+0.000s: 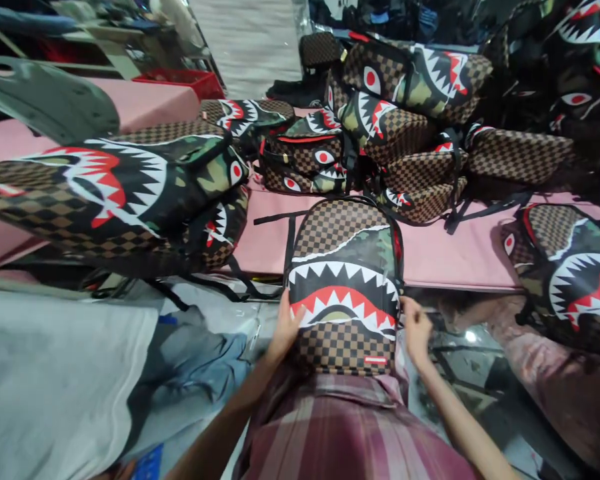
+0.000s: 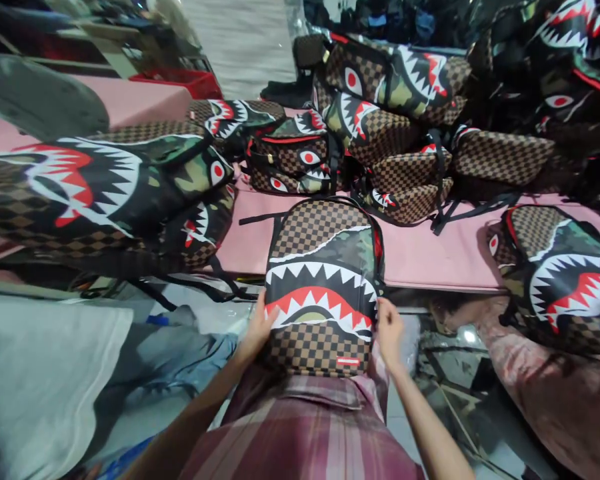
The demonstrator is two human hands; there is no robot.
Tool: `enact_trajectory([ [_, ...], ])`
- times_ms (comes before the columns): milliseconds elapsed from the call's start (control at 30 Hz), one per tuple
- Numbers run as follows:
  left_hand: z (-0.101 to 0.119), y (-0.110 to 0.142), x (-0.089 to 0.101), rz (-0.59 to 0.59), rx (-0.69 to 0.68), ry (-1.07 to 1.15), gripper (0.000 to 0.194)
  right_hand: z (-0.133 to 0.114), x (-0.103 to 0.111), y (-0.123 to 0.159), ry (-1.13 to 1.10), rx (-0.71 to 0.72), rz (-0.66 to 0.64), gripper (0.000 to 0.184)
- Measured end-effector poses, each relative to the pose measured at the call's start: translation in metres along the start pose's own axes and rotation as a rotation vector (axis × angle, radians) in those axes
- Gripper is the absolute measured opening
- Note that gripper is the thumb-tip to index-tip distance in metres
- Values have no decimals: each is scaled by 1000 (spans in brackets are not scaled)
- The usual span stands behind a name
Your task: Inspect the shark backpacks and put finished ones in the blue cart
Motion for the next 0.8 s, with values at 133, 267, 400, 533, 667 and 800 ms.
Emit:
enact_trajectory([
  [133, 13, 9, -22, -100, 23, -153, 64, -13, -47, -11, -24, 47, -166, 30],
  [267, 65, 5, -20, -4, -219, -435, 53, -42, -60, -58, 205, 198, -350, 31],
  [400, 120, 19, -75, -63, -576, -639, 33, -50, -76, -80, 600, 272, -585, 27],
  [533, 122, 40, -140, -259, -685, -664, 31, -45, -74, -83, 701, 264, -642, 19],
  [667, 103, 47, -161, -299, -694, -690, 34, -32, -61, -79, 716, 250, -653, 14],
  [800, 89, 44, -156, -295, -682, -767, 39, -35, -50, -32, 511, 333, -671, 23],
])
Point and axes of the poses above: each hand's wrist, its own y-axis away from the middle knuckle, its own x-axis out of the back of the hand, z = x × y, the point moved 10 cm from there along -y, towards the middle knuckle, and after that the axes turned 1 degree about y, right-handed, at the moved point
